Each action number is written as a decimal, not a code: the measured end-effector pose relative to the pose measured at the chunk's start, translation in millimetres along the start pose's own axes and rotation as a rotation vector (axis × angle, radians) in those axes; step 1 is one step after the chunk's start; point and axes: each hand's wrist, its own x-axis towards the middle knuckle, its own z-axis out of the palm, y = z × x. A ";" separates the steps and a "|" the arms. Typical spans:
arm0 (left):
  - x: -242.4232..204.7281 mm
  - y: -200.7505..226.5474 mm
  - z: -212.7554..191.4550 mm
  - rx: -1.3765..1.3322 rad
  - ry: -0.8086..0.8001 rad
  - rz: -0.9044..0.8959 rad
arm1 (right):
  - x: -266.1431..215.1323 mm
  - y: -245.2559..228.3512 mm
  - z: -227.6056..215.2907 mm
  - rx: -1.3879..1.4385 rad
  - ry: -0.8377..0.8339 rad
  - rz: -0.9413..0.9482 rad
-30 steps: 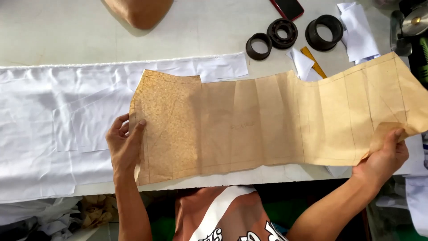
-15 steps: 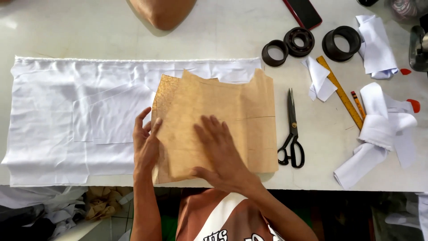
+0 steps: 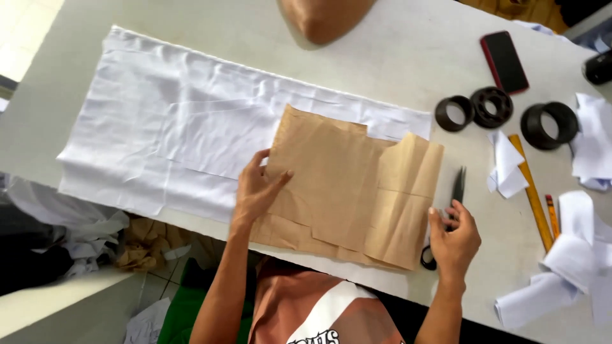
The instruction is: Preparing fabric components by aligning them with a paper template and rolling them into bundles for the next stage of production.
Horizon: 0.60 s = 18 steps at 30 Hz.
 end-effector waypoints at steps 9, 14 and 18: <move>0.9 14.9 -16.5 -0.033 -0.190 0.066 | -5.4 8.8 12.3 0.005 -0.207 0.484; 11.9 3.0 -26.1 -0.187 -0.241 0.040 | -4.3 -49.0 -8.3 0.403 -0.185 0.417; 9.6 11.0 -33.2 -0.101 -0.237 0.045 | 1.6 -57.4 -9.0 0.558 -0.210 0.513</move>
